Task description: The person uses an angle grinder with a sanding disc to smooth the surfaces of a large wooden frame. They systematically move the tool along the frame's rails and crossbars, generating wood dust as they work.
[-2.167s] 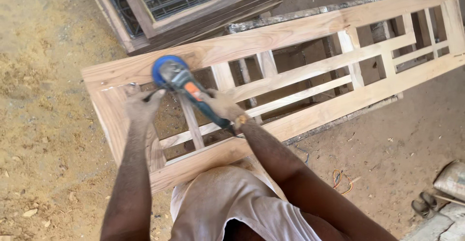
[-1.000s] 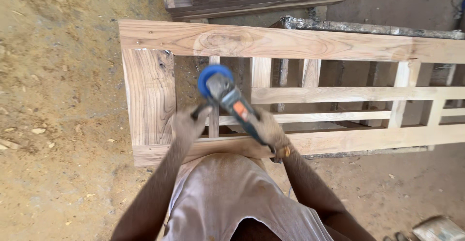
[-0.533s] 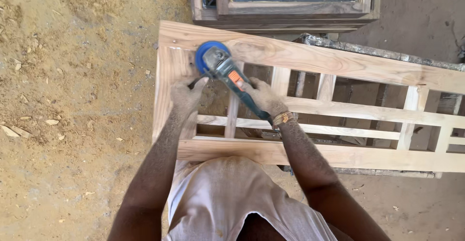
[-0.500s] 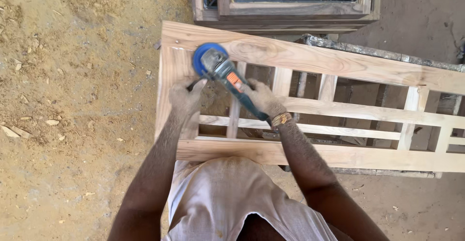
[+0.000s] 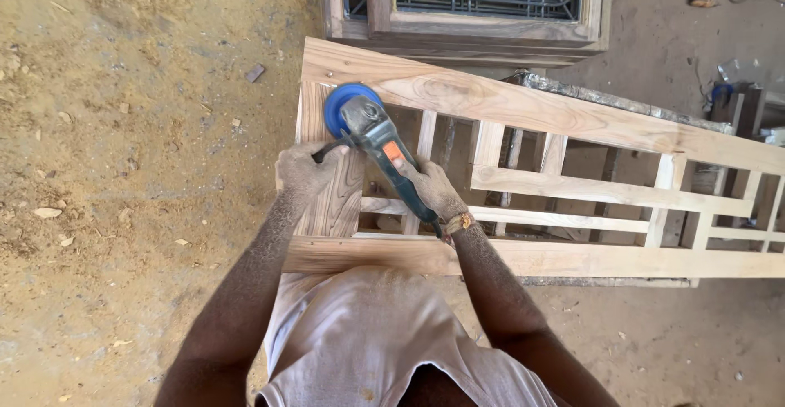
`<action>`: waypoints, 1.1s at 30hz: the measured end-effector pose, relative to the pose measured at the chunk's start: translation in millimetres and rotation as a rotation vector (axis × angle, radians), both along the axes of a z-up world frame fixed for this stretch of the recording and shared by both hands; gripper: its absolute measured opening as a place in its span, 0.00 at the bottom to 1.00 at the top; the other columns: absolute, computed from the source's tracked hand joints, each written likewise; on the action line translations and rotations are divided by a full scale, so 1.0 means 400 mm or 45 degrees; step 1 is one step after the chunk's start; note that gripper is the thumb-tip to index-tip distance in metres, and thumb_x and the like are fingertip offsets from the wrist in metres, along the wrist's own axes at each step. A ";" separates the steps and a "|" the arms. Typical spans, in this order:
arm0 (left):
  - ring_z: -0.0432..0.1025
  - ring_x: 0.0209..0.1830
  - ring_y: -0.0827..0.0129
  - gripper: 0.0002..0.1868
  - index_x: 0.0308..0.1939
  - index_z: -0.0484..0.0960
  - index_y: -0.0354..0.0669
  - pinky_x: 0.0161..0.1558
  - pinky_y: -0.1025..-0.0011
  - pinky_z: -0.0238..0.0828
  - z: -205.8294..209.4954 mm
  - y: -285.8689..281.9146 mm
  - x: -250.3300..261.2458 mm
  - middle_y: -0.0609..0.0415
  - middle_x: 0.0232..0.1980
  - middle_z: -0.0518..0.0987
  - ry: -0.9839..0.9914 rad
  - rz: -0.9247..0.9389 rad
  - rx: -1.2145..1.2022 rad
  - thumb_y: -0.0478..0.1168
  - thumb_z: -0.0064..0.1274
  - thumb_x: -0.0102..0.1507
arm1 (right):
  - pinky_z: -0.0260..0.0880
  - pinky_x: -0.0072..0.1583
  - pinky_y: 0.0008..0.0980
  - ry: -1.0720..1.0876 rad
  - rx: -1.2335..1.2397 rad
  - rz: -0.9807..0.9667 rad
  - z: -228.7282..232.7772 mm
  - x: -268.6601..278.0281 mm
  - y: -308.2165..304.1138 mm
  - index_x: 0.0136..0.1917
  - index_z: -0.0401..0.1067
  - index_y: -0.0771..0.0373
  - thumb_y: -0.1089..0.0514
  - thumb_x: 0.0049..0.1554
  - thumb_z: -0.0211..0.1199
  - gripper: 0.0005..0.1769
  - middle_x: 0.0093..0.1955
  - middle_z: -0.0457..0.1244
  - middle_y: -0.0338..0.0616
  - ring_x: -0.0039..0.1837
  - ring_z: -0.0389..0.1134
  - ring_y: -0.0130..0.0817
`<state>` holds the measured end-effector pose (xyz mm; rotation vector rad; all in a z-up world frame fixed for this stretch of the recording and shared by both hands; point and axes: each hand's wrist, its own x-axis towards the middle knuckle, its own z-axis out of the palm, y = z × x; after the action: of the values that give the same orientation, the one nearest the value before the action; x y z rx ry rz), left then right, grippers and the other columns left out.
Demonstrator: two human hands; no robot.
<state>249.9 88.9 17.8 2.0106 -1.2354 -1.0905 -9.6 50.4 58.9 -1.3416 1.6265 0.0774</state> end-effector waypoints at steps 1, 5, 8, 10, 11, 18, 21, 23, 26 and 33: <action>0.77 0.24 0.66 0.19 0.43 0.90 0.53 0.29 0.65 0.76 -0.002 0.005 0.009 0.55 0.25 0.82 -0.004 0.016 0.000 0.61 0.65 0.59 | 0.76 0.54 0.38 0.043 0.021 0.011 -0.006 0.011 -0.003 0.62 0.72 0.71 0.18 0.52 0.51 0.53 0.47 0.71 0.58 0.51 0.76 0.40; 0.77 0.24 0.69 0.17 0.40 0.91 0.51 0.30 0.67 0.74 0.027 0.000 0.054 0.54 0.25 0.81 -0.044 0.010 -0.070 0.58 0.68 0.60 | 0.77 0.53 0.39 0.021 -0.074 0.032 -0.008 0.048 -0.012 0.61 0.72 0.72 0.18 0.53 0.51 0.53 0.45 0.71 0.57 0.49 0.76 0.41; 0.77 0.23 0.71 0.16 0.42 0.91 0.52 0.29 0.68 0.74 0.044 -0.014 0.065 0.56 0.24 0.81 -0.002 -0.011 -0.037 0.57 0.67 0.60 | 0.77 0.52 0.39 0.079 -0.083 0.005 0.003 0.066 -0.014 0.61 0.72 0.72 0.19 0.53 0.51 0.53 0.45 0.71 0.57 0.48 0.76 0.41; 0.77 0.23 0.72 0.16 0.43 0.90 0.53 0.29 0.69 0.75 0.043 -0.021 0.064 0.57 0.24 0.82 0.065 -0.004 0.018 0.56 0.66 0.60 | 0.78 0.51 0.39 0.088 -0.096 -0.010 0.017 0.073 -0.023 0.60 0.73 0.72 0.19 0.53 0.51 0.52 0.44 0.71 0.57 0.47 0.77 0.40; 0.77 0.24 0.73 0.16 0.43 0.90 0.53 0.29 0.69 0.75 0.039 -0.021 0.064 0.58 0.24 0.82 0.082 0.007 -0.008 0.57 0.66 0.60 | 0.78 0.50 0.39 0.092 -0.101 -0.014 0.021 0.078 -0.024 0.60 0.73 0.71 0.19 0.53 0.52 0.51 0.44 0.71 0.56 0.47 0.77 0.40; 0.76 0.22 0.75 0.17 0.44 0.91 0.54 0.27 0.70 0.74 0.046 0.006 0.078 0.59 0.26 0.83 0.103 -0.007 -0.122 0.56 0.68 0.58 | 0.77 0.46 0.40 0.012 -0.267 0.046 0.055 0.088 0.037 0.52 0.73 0.73 0.21 0.52 0.55 0.49 0.36 0.70 0.56 0.41 0.76 0.43; 0.76 0.22 0.74 0.18 0.44 0.90 0.54 0.28 0.69 0.75 0.091 0.018 0.105 0.59 0.25 0.83 0.119 -0.046 -0.002 0.57 0.67 0.58 | 0.74 0.46 0.42 0.041 -0.365 0.074 0.054 0.094 0.054 0.48 0.73 0.73 0.20 0.54 0.54 0.48 0.35 0.69 0.57 0.40 0.75 0.44; 0.77 0.23 0.72 0.18 0.46 0.90 0.56 0.29 0.68 0.76 0.116 0.005 0.116 0.58 0.24 0.83 0.135 -0.067 0.059 0.59 0.65 0.59 | 0.74 0.46 0.43 0.045 -0.354 0.070 0.062 0.106 0.045 0.47 0.73 0.72 0.20 0.55 0.52 0.48 0.34 0.68 0.57 0.41 0.75 0.44; 0.77 0.23 0.69 0.19 0.47 0.89 0.57 0.31 0.67 0.76 0.122 -0.042 0.139 0.55 0.24 0.82 0.069 -0.106 0.061 0.60 0.63 0.60 | 0.76 0.48 0.42 0.039 -0.252 0.034 0.082 0.126 -0.001 0.48 0.73 0.72 0.20 0.55 0.50 0.48 0.36 0.69 0.56 0.42 0.76 0.43; 0.77 0.23 0.66 0.20 0.43 0.91 0.53 0.31 0.63 0.75 0.071 -0.080 0.136 0.53 0.23 0.81 0.032 -0.095 -0.001 0.62 0.63 0.61 | 0.74 0.56 0.40 0.061 -0.108 -0.030 0.108 0.158 -0.065 0.66 0.68 0.72 0.21 0.53 0.53 0.53 0.52 0.70 0.62 0.53 0.75 0.44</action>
<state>304.2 57.0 46.1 1.9589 -1.3067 -1.1466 53.5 24.3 102.2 -1.3939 1.7020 0.0262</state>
